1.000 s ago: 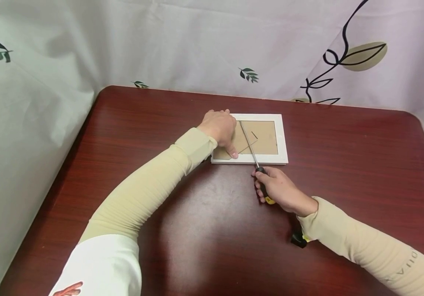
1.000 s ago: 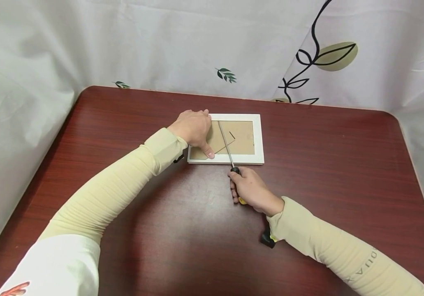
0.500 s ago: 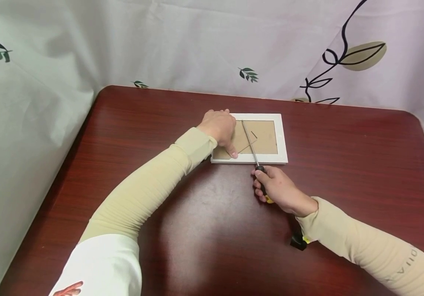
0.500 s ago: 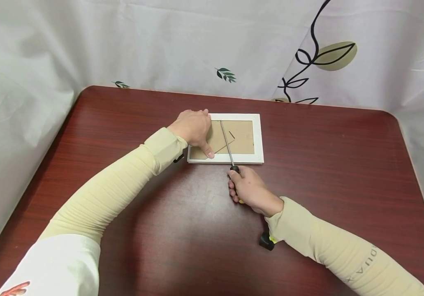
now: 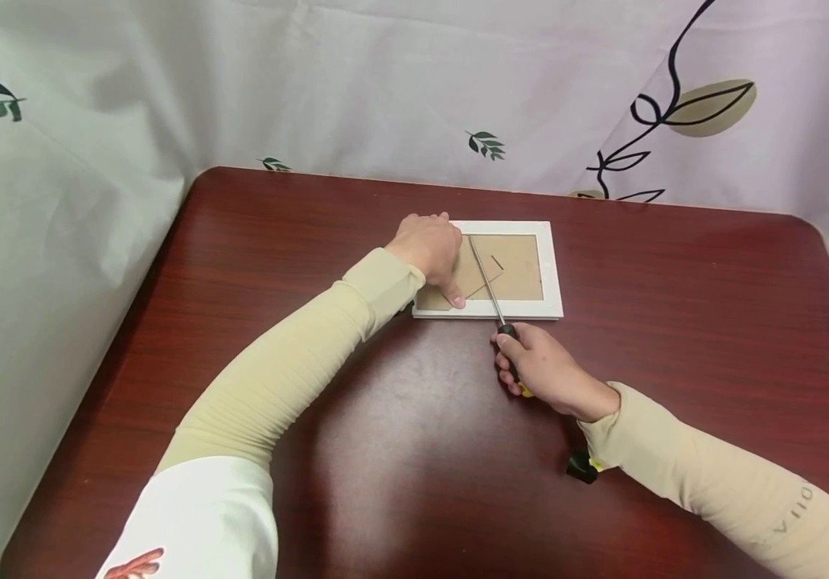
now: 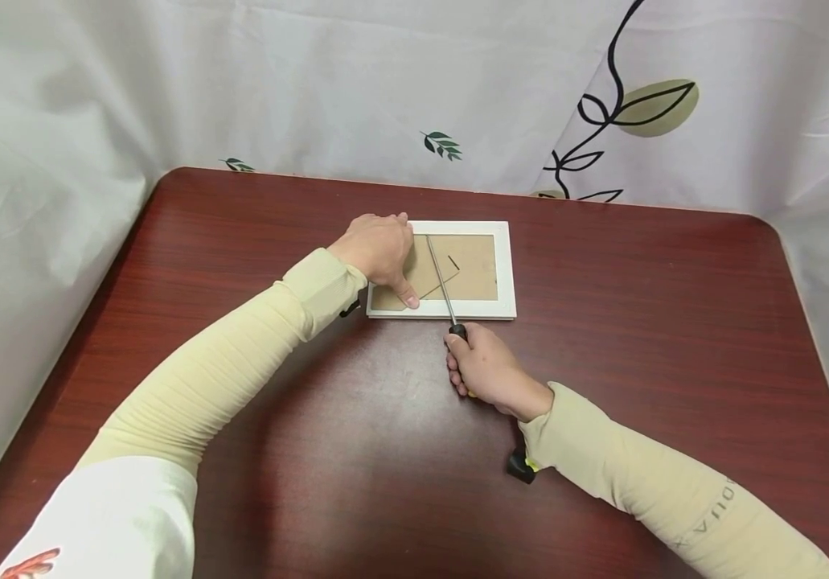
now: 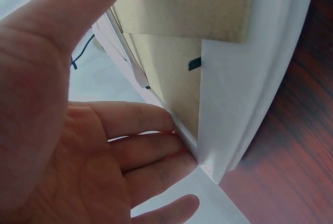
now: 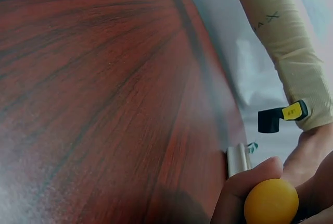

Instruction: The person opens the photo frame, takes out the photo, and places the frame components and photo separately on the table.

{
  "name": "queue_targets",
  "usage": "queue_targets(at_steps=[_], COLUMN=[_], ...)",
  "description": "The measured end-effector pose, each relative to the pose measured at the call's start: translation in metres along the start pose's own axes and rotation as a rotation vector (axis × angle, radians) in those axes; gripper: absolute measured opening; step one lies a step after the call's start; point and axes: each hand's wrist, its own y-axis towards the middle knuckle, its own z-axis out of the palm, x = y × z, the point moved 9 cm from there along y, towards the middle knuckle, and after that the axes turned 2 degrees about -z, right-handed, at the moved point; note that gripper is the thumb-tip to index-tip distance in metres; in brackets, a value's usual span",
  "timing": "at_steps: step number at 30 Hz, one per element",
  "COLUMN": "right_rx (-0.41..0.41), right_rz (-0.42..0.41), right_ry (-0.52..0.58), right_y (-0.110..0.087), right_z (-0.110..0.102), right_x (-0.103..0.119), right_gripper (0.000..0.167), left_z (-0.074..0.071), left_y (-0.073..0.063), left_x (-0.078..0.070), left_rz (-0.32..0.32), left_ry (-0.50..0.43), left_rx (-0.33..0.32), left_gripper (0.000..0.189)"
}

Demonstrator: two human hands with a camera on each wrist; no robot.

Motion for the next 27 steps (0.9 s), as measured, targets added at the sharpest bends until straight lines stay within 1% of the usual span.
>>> queue_targets(at_steps=[4,16,22,27], right_rx=[-0.004,0.011,0.028,0.036], right_rz=[0.014,0.043,0.055,0.061], right_ry=[0.01,0.106,0.167,0.2], right_y=[0.0009,0.0026,0.0024,0.0016], right_z=[0.0016,0.0083,0.0087,0.009], right_x=[0.0004,0.0036,0.004,0.0048], right_gripper=[0.022,0.021,0.02,0.02], left_z=[0.0,-0.0003,-0.0008,-0.0008], left_y=[-0.0004,-0.0004,-0.0004,0.0003], left_x=[0.0006,0.0027,0.0038,0.0015], left_rz=[-0.003,-0.005,-0.004,0.006], left_ry=[0.003,0.007,-0.004,-0.017], left_rx=[0.002,0.001,-0.01,-0.017], left_gripper=[0.088,0.091,0.084,0.079])
